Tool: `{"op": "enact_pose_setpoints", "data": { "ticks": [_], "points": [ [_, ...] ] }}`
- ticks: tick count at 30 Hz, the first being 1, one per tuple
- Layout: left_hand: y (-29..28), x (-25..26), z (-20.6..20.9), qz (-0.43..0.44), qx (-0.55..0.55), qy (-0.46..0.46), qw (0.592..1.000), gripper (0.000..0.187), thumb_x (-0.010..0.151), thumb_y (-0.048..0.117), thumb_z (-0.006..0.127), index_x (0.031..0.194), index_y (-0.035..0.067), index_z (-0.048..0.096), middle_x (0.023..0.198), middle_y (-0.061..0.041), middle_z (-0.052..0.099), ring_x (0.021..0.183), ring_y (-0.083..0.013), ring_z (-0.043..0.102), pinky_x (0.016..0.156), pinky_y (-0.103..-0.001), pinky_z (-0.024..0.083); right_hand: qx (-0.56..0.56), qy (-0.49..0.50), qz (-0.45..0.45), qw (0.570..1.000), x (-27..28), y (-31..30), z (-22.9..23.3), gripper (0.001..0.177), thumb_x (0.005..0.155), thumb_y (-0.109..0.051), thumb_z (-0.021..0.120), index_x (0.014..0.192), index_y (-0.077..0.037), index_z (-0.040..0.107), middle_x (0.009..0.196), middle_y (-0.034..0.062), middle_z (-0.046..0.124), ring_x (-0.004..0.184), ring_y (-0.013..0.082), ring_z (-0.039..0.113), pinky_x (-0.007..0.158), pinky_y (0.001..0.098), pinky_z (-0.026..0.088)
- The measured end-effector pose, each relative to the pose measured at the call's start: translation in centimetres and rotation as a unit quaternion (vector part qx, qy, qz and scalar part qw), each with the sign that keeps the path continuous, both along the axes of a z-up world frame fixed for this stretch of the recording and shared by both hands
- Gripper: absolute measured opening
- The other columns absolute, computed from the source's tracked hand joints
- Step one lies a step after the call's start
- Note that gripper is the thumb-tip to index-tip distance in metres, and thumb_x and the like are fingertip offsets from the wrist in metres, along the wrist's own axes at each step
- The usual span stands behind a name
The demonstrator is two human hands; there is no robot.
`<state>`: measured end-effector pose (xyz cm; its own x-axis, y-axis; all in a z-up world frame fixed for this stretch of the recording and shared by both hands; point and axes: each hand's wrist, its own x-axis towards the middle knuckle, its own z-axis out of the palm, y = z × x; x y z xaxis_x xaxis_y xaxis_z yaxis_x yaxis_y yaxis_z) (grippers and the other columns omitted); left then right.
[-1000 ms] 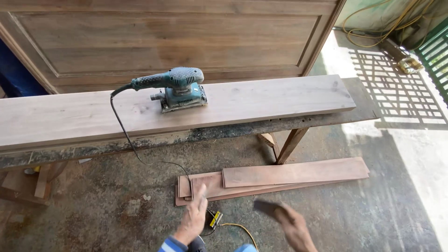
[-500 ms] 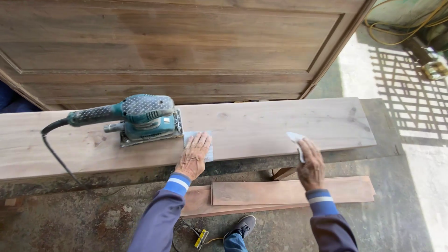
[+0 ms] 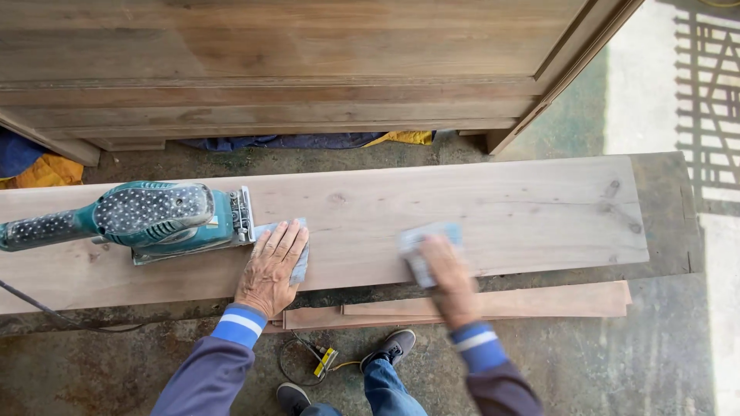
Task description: Sanding a long wooden board manually using sheets of sandpaper.
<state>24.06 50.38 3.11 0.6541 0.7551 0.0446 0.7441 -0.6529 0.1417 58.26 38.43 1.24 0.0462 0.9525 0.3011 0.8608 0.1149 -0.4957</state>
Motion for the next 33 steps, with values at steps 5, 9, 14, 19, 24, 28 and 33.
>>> {"op": "enact_pose_setpoints", "data": {
  "ticks": [5,9,14,19,24,28,33],
  "points": [
    [0.1,0.3,-0.2,0.015,-0.028,-0.020,0.999,0.083,0.079,0.021,0.064,0.155,0.014,0.032,0.163,-0.010,0.030,0.150,-0.0291,0.027,0.125,-0.049,0.020,-0.025,-0.067,-0.249,0.966,7.4,-1.9,1.3,0.032,0.097,-0.002,0.068,0.127,-0.013,0.066,0.132,0.0113,0.067,0.124,0.0279,0.063,0.104,0.0404,0.058],
    [0.2,0.2,-1.2,0.012,0.001,-0.050,0.999,0.078,0.085,0.023,0.063,0.156,0.014,0.032,0.163,-0.014,0.028,0.150,-0.0325,0.027,0.124,-0.051,0.019,0.047,-0.006,-0.045,0.998,-11.1,-0.5,-3.0,0.067,0.081,0.014,0.061,0.145,-0.007,0.054,0.153,0.0174,0.052,0.146,0.0352,0.045,0.123,0.0522,0.039],
    [0.5,-0.1,-0.5,0.004,-0.014,-0.023,1.000,0.080,0.084,0.024,0.063,0.156,0.016,0.031,0.164,-0.013,0.027,0.151,-0.0322,0.027,0.125,-0.051,0.019,-0.012,0.000,0.016,1.000,-3.8,-1.5,0.5,0.060,0.081,0.003,0.070,0.138,-0.012,0.057,0.149,0.0121,0.053,0.141,0.0314,0.047,0.118,0.0539,0.039],
    [0.3,0.3,-0.5,0.021,-0.043,-0.001,0.999,0.082,0.080,0.026,0.064,0.155,0.016,0.031,0.163,-0.012,0.027,0.150,-0.0318,0.026,0.125,-0.052,0.020,0.012,-0.100,-0.168,0.981,8.2,-4.1,-1.3,0.038,0.097,-0.003,0.065,0.134,-0.012,0.061,0.144,0.0155,0.060,0.139,0.0329,0.054,0.115,0.0495,0.050],
    [0.3,0.2,-0.9,0.015,-0.003,-0.013,1.000,0.075,0.088,0.028,0.061,0.156,0.017,0.032,0.165,-0.011,0.029,0.151,-0.0303,0.029,0.126,-0.051,0.021,-0.074,0.016,-0.047,0.996,-11.4,-1.9,-1.0,0.050,0.092,0.005,0.066,0.138,-0.011,0.058,0.140,0.0113,0.060,0.135,0.0270,0.055,0.115,0.0446,0.051],
    [0.3,0.0,-0.8,0.006,-0.015,0.006,1.000,0.074,0.087,0.028,0.059,0.156,0.017,0.033,0.165,-0.011,0.030,0.152,-0.0298,0.029,0.126,-0.051,0.022,0.010,0.002,0.041,0.999,-2.7,-4.2,-1.0,0.061,0.082,-0.006,0.078,0.139,-0.009,0.056,0.147,0.0152,0.057,0.138,0.0321,0.053,0.115,0.0522,0.044],
    [0.2,0.2,-1.6,0.013,0.006,-0.013,1.000,0.069,0.090,0.034,0.054,0.155,0.017,0.035,0.163,-0.011,0.031,0.150,-0.0300,0.030,0.125,-0.053,0.023,0.016,-0.202,-0.317,0.926,17.8,-9.8,-1.7,0.021,0.107,-0.004,0.060,0.127,-0.009,0.063,0.135,0.0166,0.067,0.137,0.0307,0.061,0.112,0.0483,0.057]
  ]
}}
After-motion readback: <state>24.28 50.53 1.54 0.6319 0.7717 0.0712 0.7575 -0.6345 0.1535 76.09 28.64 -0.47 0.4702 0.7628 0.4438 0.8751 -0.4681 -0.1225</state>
